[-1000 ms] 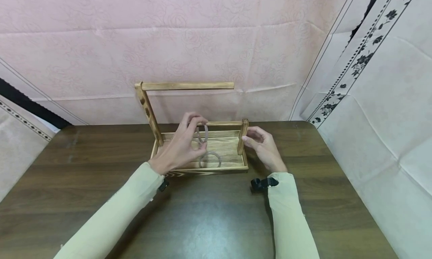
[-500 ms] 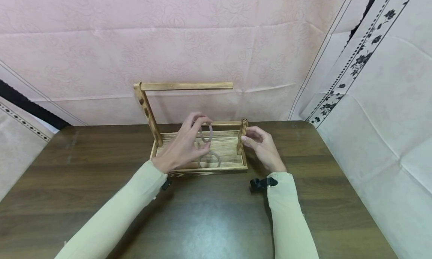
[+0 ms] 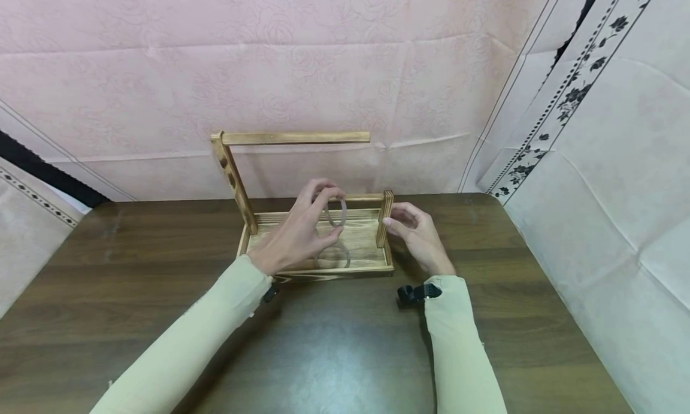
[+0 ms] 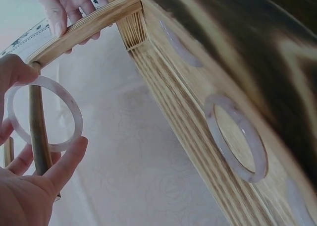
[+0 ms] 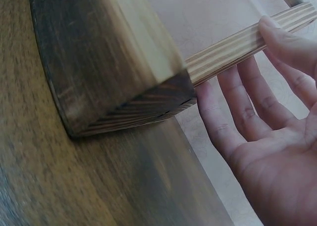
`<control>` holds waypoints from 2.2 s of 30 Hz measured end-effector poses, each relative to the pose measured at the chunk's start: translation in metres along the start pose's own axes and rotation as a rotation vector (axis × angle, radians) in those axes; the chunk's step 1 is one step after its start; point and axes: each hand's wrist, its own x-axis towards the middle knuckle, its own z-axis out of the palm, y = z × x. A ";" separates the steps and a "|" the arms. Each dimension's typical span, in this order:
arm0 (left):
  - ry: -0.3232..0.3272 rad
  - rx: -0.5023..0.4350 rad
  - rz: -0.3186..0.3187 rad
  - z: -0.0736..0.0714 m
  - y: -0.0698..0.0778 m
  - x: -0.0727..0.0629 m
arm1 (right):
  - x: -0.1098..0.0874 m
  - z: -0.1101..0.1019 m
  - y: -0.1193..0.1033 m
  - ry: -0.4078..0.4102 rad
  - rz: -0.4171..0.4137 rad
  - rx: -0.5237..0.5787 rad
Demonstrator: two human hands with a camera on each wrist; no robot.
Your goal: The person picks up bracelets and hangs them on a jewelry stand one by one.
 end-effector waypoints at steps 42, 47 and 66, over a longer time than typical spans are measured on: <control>-0.047 -0.019 0.027 0.017 0.011 0.019 | 0.000 0.000 0.001 -0.008 -0.011 0.039; -0.051 -0.013 0.039 0.021 0.013 0.023 | 0.000 -0.001 0.001 -0.009 -0.020 0.048; -0.035 0.045 0.064 0.031 0.021 0.030 | -0.001 -0.001 0.000 -0.020 -0.030 0.059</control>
